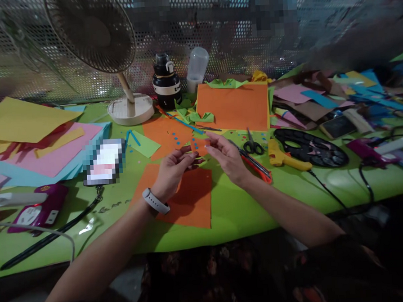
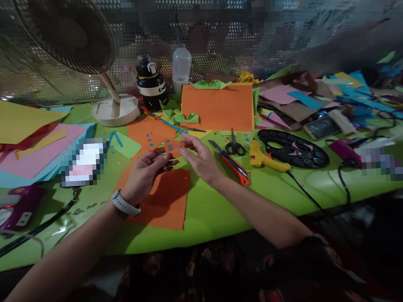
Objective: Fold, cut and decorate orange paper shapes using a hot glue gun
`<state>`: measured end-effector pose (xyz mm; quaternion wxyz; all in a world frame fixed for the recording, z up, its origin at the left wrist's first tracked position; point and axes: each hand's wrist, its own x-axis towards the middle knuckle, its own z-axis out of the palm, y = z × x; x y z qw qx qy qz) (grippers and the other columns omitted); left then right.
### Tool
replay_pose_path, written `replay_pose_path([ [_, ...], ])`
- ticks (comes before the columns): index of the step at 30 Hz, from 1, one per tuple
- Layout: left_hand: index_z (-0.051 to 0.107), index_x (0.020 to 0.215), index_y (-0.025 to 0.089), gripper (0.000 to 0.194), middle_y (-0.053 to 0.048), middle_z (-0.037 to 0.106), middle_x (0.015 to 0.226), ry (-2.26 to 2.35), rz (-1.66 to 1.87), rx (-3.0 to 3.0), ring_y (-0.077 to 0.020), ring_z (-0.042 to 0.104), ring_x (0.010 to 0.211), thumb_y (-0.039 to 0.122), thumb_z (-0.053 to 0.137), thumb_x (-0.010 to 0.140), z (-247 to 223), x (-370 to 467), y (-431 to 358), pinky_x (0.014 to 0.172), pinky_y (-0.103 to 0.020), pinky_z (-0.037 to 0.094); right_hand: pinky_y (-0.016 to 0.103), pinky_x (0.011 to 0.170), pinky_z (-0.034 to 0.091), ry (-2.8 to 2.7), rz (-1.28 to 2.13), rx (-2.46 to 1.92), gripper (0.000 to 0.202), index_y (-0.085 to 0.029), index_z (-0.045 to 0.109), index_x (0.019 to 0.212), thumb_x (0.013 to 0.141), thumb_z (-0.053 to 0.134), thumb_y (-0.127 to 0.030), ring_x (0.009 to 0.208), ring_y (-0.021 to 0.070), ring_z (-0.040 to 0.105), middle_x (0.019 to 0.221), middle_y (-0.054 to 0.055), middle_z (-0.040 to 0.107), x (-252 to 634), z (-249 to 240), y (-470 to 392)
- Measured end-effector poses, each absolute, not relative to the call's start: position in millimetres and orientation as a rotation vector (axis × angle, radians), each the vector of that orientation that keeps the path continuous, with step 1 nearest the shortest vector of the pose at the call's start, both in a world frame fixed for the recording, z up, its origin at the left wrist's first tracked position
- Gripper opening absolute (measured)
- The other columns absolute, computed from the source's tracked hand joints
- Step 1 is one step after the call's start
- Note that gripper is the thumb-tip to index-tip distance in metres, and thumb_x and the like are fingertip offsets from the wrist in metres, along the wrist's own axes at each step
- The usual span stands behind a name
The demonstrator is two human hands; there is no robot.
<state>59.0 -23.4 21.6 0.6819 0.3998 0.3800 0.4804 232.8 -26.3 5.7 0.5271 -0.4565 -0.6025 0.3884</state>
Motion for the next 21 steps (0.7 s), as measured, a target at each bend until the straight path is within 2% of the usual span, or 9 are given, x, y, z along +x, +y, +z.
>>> replay_pose_path([
  [3,0.068,0.092,0.018,0.028,-0.003,0.075,0.081,0.871,1.075,0.921,-0.0163,0.073,0.072,0.024,0.083,0.069,21.1,58.2,-22.7,0.063,-0.024,0.051,0.042,0.102,0.05,-1.359,0.972,-1.094,0.055,-0.027,0.058,0.135,0.082,0.069,-0.039,0.109,0.021,0.06,0.112,0.006,0.066,231.1,2.9,-24.4],
  [6,0.069,0.091,0.019,0.025,-0.003,0.075,0.083,0.889,1.068,0.9,-0.0168,0.072,0.074,0.027,0.081,0.071,20.5,57.7,-23.1,0.064,-0.025,0.052,0.042,0.1,0.05,-1.354,0.947,-1.082,0.054,-0.025,0.06,0.131,0.08,0.071,-0.036,0.104,0.0202,0.06,0.107,0.005,0.065,230.1,2.6,-26.1],
  [12,0.072,0.084,0.021,0.018,-0.002,0.072,0.074,0.925,1.077,0.891,-0.017,0.071,0.071,0.034,0.079,0.074,18.4,58.9,-23.8,0.062,-0.026,0.053,0.043,0.098,0.051,-1.426,0.89,-1.097,0.051,-0.027,0.061,0.131,0.082,0.07,-0.038,0.108,0.0219,0.059,0.113,0.006,0.065,229.9,3.8,-30.6],
  [21,0.07,0.087,0.02,0.026,-0.003,0.074,0.085,0.905,1.059,0.963,-0.0154,0.071,0.071,0.039,0.08,0.073,13.0,58.2,-23.1,0.062,-0.024,0.054,0.042,0.098,0.051,-1.48,0.803,-1.102,0.05,-0.026,0.061,0.131,0.083,0.069,-0.036,0.106,0.0212,0.06,0.118,0.006,0.066,229.3,1.4,-29.0],
])
